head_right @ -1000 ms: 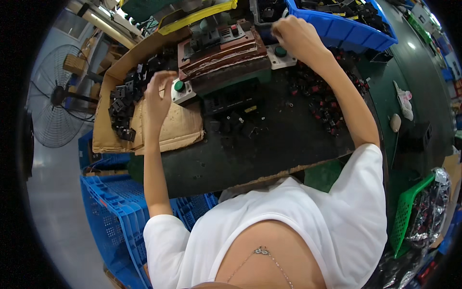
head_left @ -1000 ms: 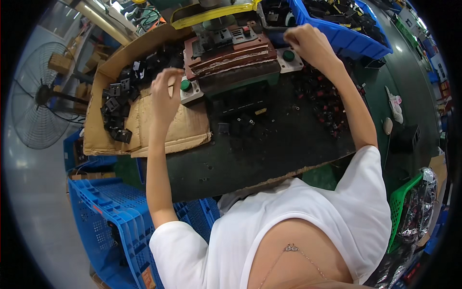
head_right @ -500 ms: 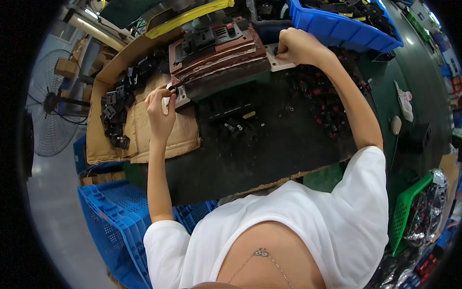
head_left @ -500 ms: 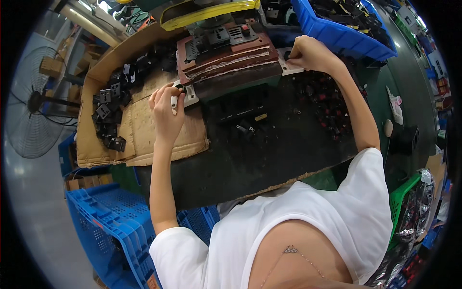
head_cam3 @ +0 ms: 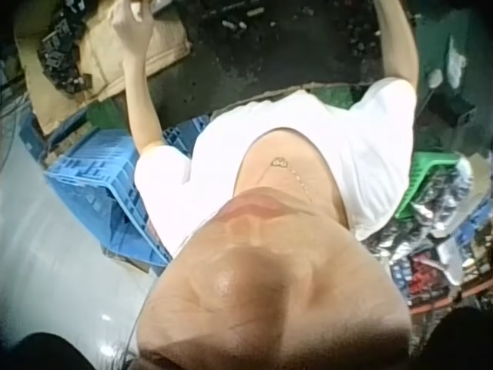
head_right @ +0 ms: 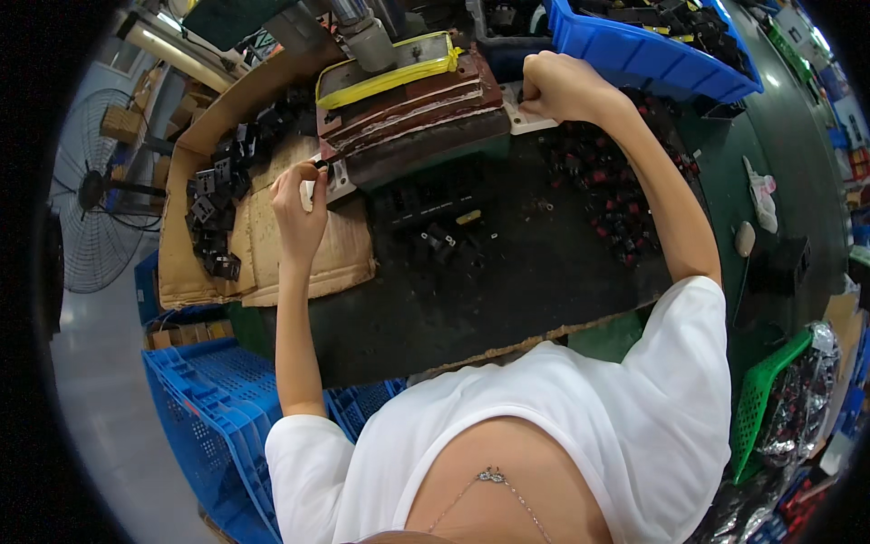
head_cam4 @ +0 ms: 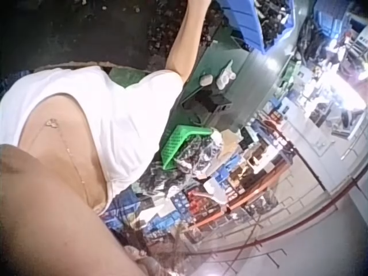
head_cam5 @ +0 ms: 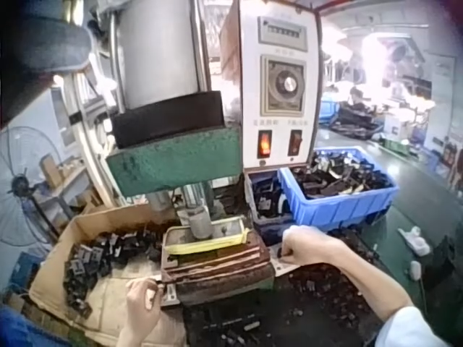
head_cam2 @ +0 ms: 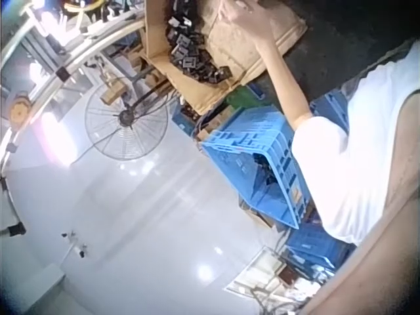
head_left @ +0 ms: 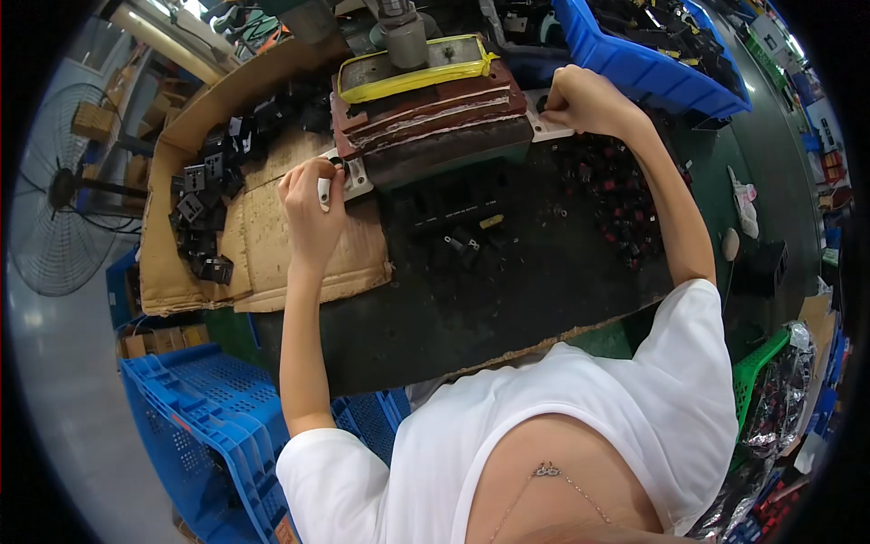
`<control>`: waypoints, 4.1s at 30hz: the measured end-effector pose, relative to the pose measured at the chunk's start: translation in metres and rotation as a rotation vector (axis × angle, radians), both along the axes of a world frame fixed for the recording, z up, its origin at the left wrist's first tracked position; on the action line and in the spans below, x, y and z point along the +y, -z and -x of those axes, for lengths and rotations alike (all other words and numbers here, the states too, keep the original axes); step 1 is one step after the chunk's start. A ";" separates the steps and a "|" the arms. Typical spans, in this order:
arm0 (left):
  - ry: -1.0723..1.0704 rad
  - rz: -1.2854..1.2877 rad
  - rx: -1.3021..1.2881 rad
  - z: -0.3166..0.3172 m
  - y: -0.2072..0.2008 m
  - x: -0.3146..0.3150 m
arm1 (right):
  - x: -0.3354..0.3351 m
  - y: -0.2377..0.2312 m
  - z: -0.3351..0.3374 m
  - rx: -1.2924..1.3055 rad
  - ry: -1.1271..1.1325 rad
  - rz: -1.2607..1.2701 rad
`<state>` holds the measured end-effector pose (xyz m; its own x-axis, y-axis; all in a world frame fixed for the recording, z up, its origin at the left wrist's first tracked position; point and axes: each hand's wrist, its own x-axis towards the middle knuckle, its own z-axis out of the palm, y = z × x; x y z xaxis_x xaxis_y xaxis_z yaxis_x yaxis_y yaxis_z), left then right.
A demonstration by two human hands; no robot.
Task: Manually assembling small electronic parts and using a bench press to secure components.
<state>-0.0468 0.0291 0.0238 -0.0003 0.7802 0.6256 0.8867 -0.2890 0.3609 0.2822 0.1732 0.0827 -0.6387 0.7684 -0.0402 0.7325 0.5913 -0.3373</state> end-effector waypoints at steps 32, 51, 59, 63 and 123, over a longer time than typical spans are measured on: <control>-0.066 -0.152 -0.269 -0.009 -0.001 -0.045 | 0.004 0.019 0.108 0.374 -0.367 -0.558; 0.578 0.386 -1.138 -0.037 -0.013 -0.060 | -0.116 0.002 0.105 0.449 -0.499 -0.685; 0.369 0.313 -0.882 -0.056 -0.016 -0.066 | -0.127 0.015 0.088 0.716 -0.284 -0.752; 0.404 0.223 -0.821 -0.044 -0.001 -0.058 | -0.114 0.021 0.079 0.724 -0.225 -0.663; 0.789 0.550 -1.281 -0.020 -0.028 -0.068 | -0.119 0.036 0.065 1.149 0.164 1.285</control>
<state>-0.0263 -0.0392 0.0519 0.2139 0.9590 0.1857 -0.3697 -0.0965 0.9241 0.2172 0.0544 0.0468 -0.7025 0.6675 -0.2469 -0.1802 -0.5025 -0.8456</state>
